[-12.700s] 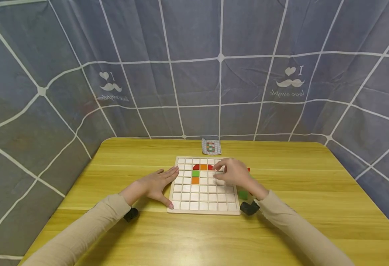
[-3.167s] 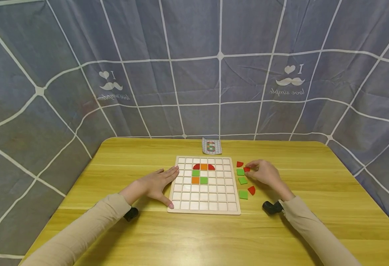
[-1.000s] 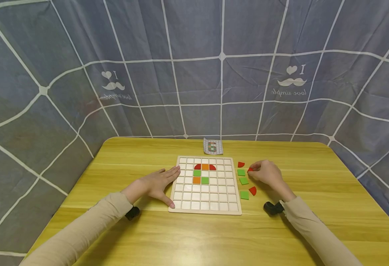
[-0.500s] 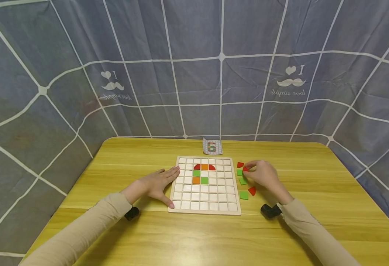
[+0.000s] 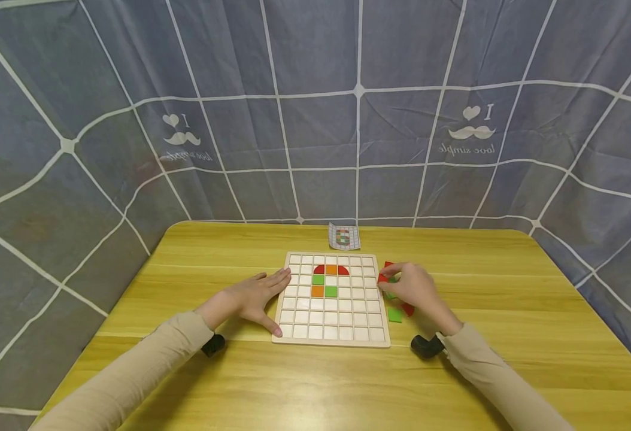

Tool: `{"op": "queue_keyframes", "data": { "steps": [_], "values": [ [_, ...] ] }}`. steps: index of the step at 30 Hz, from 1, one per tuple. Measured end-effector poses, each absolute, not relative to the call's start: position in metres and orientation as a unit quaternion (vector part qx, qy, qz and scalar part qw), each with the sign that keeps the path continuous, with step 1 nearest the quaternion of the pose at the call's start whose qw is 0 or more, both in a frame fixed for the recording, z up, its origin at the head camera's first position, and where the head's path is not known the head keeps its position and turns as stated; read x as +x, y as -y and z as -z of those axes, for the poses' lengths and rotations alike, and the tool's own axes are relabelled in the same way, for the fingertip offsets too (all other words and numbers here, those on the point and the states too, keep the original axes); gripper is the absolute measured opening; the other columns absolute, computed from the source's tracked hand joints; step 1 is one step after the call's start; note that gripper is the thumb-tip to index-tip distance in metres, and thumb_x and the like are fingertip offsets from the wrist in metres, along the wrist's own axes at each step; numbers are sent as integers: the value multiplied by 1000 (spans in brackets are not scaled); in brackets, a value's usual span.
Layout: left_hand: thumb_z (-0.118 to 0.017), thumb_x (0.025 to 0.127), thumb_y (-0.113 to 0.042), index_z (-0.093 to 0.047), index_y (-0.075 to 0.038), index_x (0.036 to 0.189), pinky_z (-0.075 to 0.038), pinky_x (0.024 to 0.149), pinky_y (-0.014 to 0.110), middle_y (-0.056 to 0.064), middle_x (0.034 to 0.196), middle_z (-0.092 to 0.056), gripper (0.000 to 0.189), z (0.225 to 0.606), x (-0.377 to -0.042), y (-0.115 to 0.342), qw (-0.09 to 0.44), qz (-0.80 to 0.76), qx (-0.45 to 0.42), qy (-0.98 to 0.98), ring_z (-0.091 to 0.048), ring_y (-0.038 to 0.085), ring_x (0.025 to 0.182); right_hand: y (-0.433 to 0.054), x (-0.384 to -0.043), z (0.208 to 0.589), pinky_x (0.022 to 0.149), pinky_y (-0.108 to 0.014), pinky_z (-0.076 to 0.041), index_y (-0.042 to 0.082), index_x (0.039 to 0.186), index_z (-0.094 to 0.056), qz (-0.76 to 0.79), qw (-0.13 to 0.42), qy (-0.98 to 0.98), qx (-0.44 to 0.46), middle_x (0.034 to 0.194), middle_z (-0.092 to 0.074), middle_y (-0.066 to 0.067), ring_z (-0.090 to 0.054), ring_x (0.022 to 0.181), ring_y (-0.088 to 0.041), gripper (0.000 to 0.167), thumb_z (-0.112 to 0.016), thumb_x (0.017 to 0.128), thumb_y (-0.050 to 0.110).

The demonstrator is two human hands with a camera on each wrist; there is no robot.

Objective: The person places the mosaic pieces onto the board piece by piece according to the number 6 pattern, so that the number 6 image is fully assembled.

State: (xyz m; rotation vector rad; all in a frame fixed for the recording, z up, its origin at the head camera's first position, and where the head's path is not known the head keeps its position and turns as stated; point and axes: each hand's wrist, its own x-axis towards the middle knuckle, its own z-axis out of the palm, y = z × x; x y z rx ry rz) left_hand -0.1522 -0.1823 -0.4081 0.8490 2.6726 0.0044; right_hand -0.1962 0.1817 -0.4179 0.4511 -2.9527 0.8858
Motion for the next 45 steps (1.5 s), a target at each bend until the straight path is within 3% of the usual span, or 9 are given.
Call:
{"op": "queue_keyframes", "data": {
  "steps": [3,13,22,45],
  "values": [
    [-63,71,-76,-10,-3,154,-16,122,49,12,163,-3,123,407,-152,182,168,-1,298,-940,-10,25,151,-174,-194,418,42,-22,-23,13,106,-75,-291,-1,946,143,98,-74,-6,-32,43,-8,31,-76,80,29],
    [-63,70,-76,-10,-3,154,-16,122,49,12,163,-3,123,408,-152,182,169,0,297,-940,-10,25,151,-151,-188,415,50,-24,-40,16,102,-76,-301,-7,939,165,95,-74,-1,-59,63,-7,28,-77,77,30],
    [-62,71,-76,-9,-3,154,-15,122,50,12,163,-1,122,409,-153,183,171,0,302,-938,-9,26,151,-135,-186,415,45,-22,-32,16,101,-76,-311,-19,933,183,90,-74,0,-62,64,-7,27,-77,77,29],
    [-63,70,-76,-9,-4,155,-15,122,49,11,163,-1,124,408,-152,182,170,-6,298,-939,-8,24,151,-113,-185,419,62,-24,-50,19,95,-78,-269,-37,939,209,91,-75,6,-69,87,-14,20,-79,76,26]
  ]
}}
